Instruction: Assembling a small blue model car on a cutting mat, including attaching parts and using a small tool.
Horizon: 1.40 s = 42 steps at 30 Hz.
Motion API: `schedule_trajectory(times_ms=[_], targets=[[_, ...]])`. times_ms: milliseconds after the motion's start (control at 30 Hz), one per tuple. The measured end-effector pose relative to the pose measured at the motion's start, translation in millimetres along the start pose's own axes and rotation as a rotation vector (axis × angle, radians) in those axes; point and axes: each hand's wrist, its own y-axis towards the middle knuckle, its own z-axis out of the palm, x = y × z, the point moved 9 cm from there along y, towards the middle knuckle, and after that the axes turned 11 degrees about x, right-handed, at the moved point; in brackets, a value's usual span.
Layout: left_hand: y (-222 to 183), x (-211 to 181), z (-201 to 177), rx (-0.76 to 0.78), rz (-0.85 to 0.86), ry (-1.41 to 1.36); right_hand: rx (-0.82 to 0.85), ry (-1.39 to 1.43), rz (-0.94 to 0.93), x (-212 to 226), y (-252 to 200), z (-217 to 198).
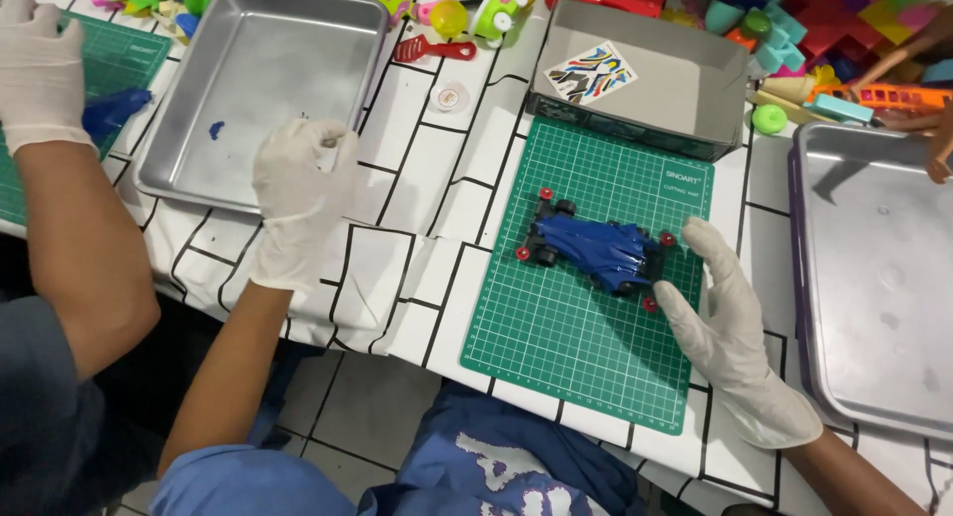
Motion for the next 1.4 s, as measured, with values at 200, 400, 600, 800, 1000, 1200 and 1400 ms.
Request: schedule_trajectory(times_ms=[200,400,600,800,1000,1200,1400], targets=[[-25.2,128.2,13.6,0.331,-0.769,0.321,-0.029,0.136,0.089,-15.3,-0.4,-4.0],[-21.8,115.5,13.7,0.511,-0.896,0.235,-0.071,0.289,0.245,-15.1,0.4,-1.6],[-22.2,112.5,7.4,0.493,-1.001,0.135,-0.076,0.292,0.222,-16.7,-0.4,-2.2],[-23.8,123.1,13.0,0.628,-1.100,0.175,-0.077,0.292,0.261,-18.9,0.1,-0.9],[-6.7,122.5,7.1,0.718,-1.115,0.214,-0.103,0.285,0.210,-14.1,-1.6,-5.8],[-12.9,148.6,21.1,0.735,-1.079,0.301,-0.102,0.343,0.166,-17.1,-4.6,-11.9],[-13.7,122.5,-8.5,0.574,-1.032,0.188,-0.053,0.304,0.055,-16.7,0.4,-5.0]])
